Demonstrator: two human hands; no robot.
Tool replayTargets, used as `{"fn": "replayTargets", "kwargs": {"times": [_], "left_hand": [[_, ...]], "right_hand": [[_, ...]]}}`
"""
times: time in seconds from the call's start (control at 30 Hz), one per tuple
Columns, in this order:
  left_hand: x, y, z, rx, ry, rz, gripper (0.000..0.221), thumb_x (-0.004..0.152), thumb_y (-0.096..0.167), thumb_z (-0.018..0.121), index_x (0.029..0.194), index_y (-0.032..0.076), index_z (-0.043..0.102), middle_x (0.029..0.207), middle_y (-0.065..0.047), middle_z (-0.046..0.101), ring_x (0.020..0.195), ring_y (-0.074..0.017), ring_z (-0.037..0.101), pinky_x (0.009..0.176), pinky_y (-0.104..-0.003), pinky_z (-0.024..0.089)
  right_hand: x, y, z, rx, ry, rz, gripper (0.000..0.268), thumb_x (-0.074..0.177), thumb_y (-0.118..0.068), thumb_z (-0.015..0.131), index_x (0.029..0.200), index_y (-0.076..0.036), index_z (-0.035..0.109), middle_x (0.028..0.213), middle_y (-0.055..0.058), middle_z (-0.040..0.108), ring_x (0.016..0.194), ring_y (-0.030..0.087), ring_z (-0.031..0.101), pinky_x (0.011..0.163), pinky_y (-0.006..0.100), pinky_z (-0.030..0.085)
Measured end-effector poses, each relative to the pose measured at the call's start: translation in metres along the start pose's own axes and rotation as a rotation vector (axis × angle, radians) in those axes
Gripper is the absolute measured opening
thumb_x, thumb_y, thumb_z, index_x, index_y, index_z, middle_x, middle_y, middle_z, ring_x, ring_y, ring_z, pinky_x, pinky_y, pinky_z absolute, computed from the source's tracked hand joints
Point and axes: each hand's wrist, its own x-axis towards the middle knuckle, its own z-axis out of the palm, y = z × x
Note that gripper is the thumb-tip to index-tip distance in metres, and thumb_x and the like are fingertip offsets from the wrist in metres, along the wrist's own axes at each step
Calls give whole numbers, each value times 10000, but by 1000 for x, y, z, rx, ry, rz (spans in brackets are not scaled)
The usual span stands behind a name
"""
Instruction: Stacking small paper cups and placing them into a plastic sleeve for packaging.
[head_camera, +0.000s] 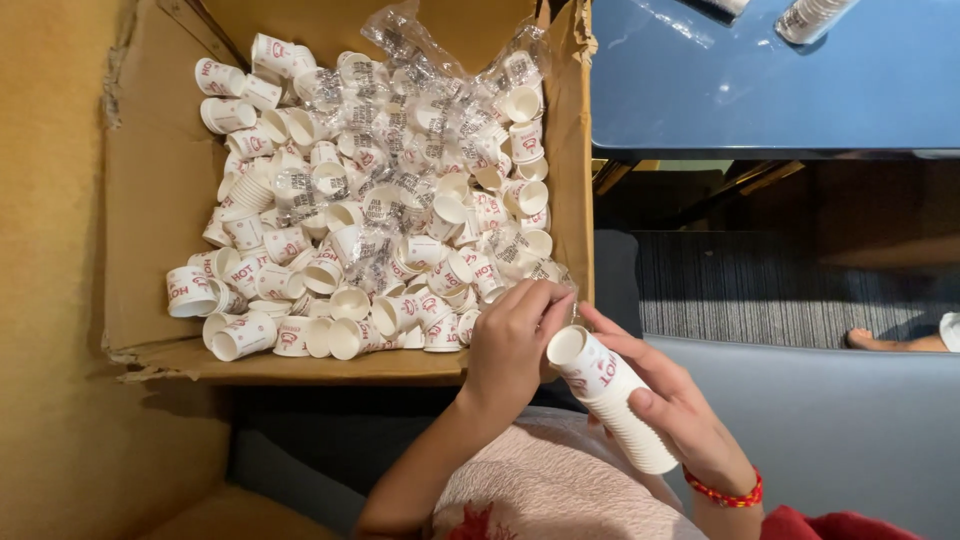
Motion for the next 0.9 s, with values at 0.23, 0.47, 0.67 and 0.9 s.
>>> {"fn": "replayTargets", "kwargs": {"times": [0.23, 0.47, 0.67, 0.9], "left_hand": [[-3, 2, 0, 242, 133, 146, 104, 919, 30, 750, 1008, 28, 697, 844, -105, 663, 779, -284, 666, 699, -384, 533], [-6, 10, -2, 126, 116, 112, 147, 885, 9, 772, 1017, 20, 706, 847, -98, 671, 772, -266, 677, 687, -365, 540], [-10, 12, -11, 113, 145, 96, 156, 887, 20, 774, 1026, 42, 706, 855, -87, 671, 773, -272, 676, 689, -365, 539], [-14, 13, -12, 171, 185, 125, 152, 881, 12, 802, 994, 40, 705, 826, -79, 661, 743, -256, 667, 667, -361, 534]], "right_hand": [[-15, 6, -2, -9, -23, -81, 684, 934, -425, 687, 1440, 5, 521, 1658, 270, 336, 1312, 340, 593, 977, 445, 561], [-6, 0, 2, -351, -45, -152, 636, 927, -436, 657, 1391, -1, 638, 1726, 256, 296, 1540, 369, 413, 1200, 469, 336], [-2, -10, 7, -468, 94, -174, 574, 919, -312, 656, 1404, -11, 597, 1695, 236, 328, 1484, 347, 450, 1147, 429, 379], [3, -20, 25, -724, 231, -242, 515, 901, -174, 695, 1386, -27, 602, 1592, 215, 442, 1300, 286, 614, 964, 354, 548]]}}
